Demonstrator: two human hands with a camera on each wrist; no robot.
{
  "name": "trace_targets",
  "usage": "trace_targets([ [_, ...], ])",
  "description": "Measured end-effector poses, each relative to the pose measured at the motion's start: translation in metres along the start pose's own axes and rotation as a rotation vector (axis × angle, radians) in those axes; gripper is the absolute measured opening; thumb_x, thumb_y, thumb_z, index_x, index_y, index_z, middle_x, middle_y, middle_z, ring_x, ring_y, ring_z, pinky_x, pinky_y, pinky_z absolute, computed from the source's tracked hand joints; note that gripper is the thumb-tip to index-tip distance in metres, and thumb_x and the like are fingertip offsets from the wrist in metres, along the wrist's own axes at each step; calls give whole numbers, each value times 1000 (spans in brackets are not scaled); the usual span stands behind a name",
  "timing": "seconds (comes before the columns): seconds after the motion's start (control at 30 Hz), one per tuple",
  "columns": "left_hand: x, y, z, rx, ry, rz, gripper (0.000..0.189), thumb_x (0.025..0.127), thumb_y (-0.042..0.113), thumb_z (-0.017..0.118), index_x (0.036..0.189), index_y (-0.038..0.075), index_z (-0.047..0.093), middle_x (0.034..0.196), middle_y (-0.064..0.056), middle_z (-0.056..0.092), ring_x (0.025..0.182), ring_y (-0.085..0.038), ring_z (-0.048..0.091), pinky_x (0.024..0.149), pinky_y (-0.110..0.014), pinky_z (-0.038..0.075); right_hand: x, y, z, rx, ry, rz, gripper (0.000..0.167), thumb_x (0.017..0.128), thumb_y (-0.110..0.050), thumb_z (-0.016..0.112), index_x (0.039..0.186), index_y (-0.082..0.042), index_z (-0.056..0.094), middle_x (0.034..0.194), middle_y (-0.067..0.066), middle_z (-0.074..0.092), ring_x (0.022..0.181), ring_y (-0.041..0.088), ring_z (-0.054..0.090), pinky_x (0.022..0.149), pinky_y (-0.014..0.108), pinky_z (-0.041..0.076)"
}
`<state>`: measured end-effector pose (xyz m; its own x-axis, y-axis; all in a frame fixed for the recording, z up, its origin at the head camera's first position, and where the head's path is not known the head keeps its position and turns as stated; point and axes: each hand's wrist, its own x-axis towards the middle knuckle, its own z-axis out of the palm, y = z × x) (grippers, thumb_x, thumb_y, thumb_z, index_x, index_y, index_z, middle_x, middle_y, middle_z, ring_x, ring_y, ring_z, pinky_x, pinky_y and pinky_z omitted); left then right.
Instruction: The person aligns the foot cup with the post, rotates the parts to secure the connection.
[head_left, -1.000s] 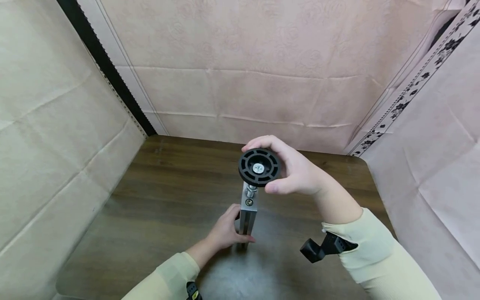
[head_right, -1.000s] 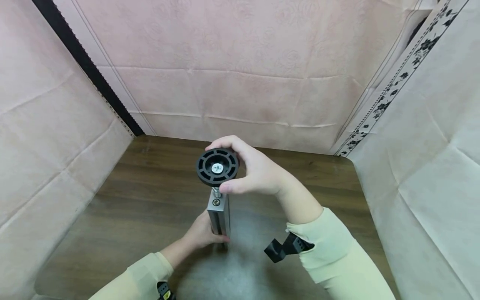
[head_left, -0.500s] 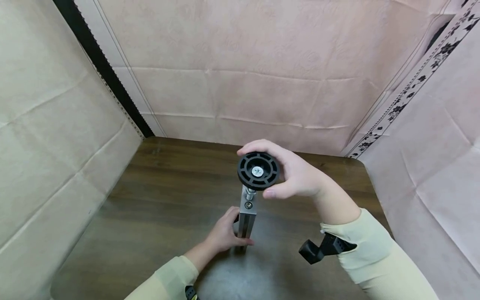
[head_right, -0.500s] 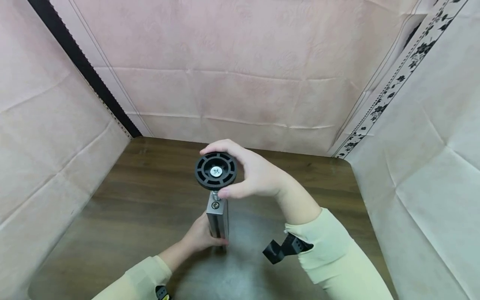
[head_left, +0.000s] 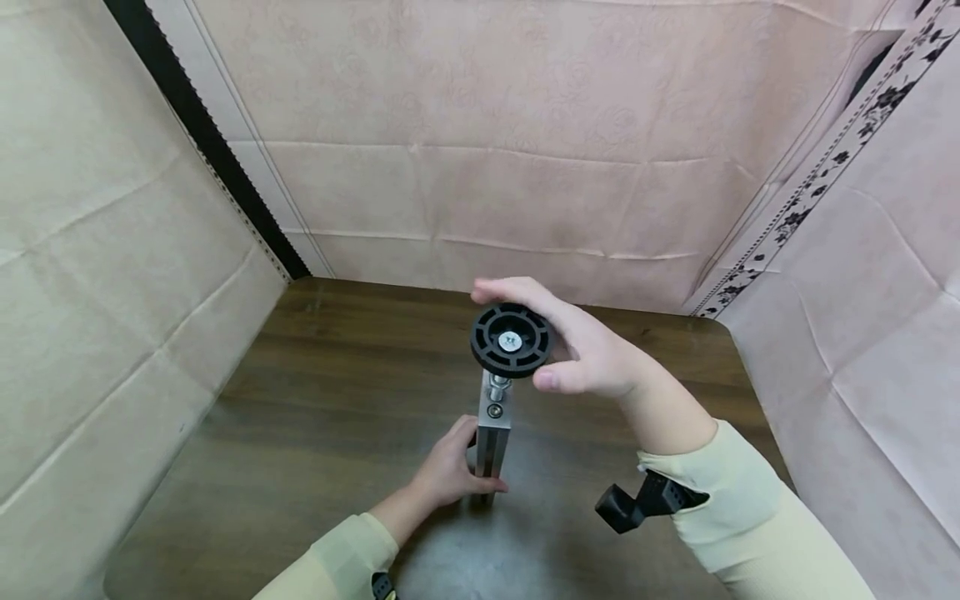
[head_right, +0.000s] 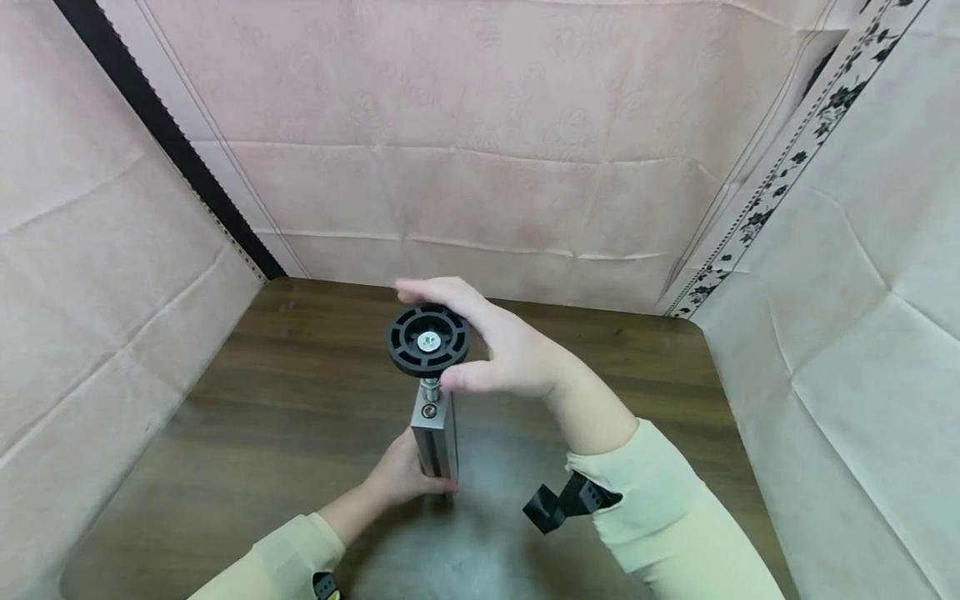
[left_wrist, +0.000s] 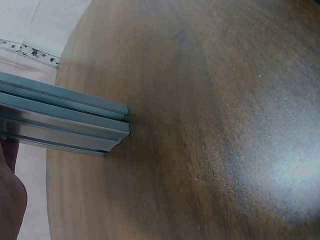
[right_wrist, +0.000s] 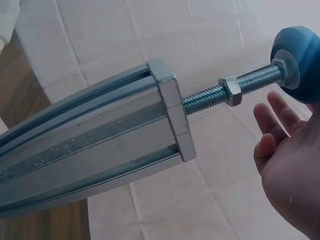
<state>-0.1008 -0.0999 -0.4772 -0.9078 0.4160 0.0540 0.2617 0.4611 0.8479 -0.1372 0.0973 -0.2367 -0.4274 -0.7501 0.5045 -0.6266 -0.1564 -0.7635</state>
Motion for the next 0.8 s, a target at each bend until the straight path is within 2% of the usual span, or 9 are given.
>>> trace_targets([
  [0.13, 0, 1, 0, -5, 3, -11, 79, 60, 30, 89, 128, 25, 49, 122, 6, 48, 113, -15, 50, 96, -42, 42, 0, -1, 1, 71, 26, 47, 72, 84, -35, 70, 131, 9, 36, 126, 16, 46, 104, 24, 52, 88, 33, 45],
  [0.2, 0, 0, 0, -1, 5, -11, 80, 59, 32, 89, 128, 25, 49, 122, 6, 48, 112, -15, 50, 95, -41, 42, -1, -1, 4, 77, 68, 75, 76, 79, -36, 75, 127, 8, 35, 122, 13, 47, 102, 22, 52, 87, 31, 45],
  [0.27, 0, 0, 0, 3, 6, 1, 80, 59, 32, 89, 128, 24, 48, 122, 5, 49, 112, -15, 50, 95, -41, 42, -2, -1, 6, 69, 103, 82, 87, 74, -44, 77, 126, 8, 31, 124, 12, 45, 107, 22, 49, 91, 30, 43],
  [0.37, 0, 0, 0, 6, 4, 2, 80, 60, 31, 89, 128, 24, 48, 122, 5, 49, 112, -16, 50, 95, -41, 42, -3, 0, 6, 44, 110, 67, 102, 73, -58, 71, 134, 7, 23, 132, 14, 39, 117, 24, 42, 96, 30, 39],
  [0.43, 0, -1, 0, 1, 2, 2, 80, 60, 28, 89, 128, 24, 48, 122, 5, 48, 112, -16, 50, 96, -42, 42, -3, 0, 4, 48, 84, 47, 106, 75, -62, 66, 140, 7, 18, 136, 17, 35, 121, 26, 39, 97, 31, 39],
  [0.5, 0, -1, 0, 2, 2, -1, 79, 60, 29, 89, 127, 24, 48, 122, 5, 48, 112, -16, 50, 96, -42, 41, -3, 1, 2, 55, 44, 22, 103, 80, -60, 62, 143, 7, 16, 139, 19, 33, 123, 28, 38, 97, 33, 40],
  [0.63, 0, -2, 0, 13, 6, 14, 78, 60, 30, 89, 126, 23, 49, 121, 5, 49, 112, -16, 51, 95, -41, 42, -2, 2, -1, 78, -6, -1, 84, 87, -45, 63, 138, 12, 27, 137, 19, 37, 116, 26, 46, 93, 34, 42],
  [0.8, 0, -2, 2, 20, 9, 32, 77, 60, 31, 88, 126, 24, 49, 121, 6, 48, 111, -15, 51, 94, -41, 43, -4, 3, 0, 107, 46, 44, 76, 82, -33, 73, 128, 12, 33, 129, 11, 44, 108, 22, 49, 90, 31, 44],
])
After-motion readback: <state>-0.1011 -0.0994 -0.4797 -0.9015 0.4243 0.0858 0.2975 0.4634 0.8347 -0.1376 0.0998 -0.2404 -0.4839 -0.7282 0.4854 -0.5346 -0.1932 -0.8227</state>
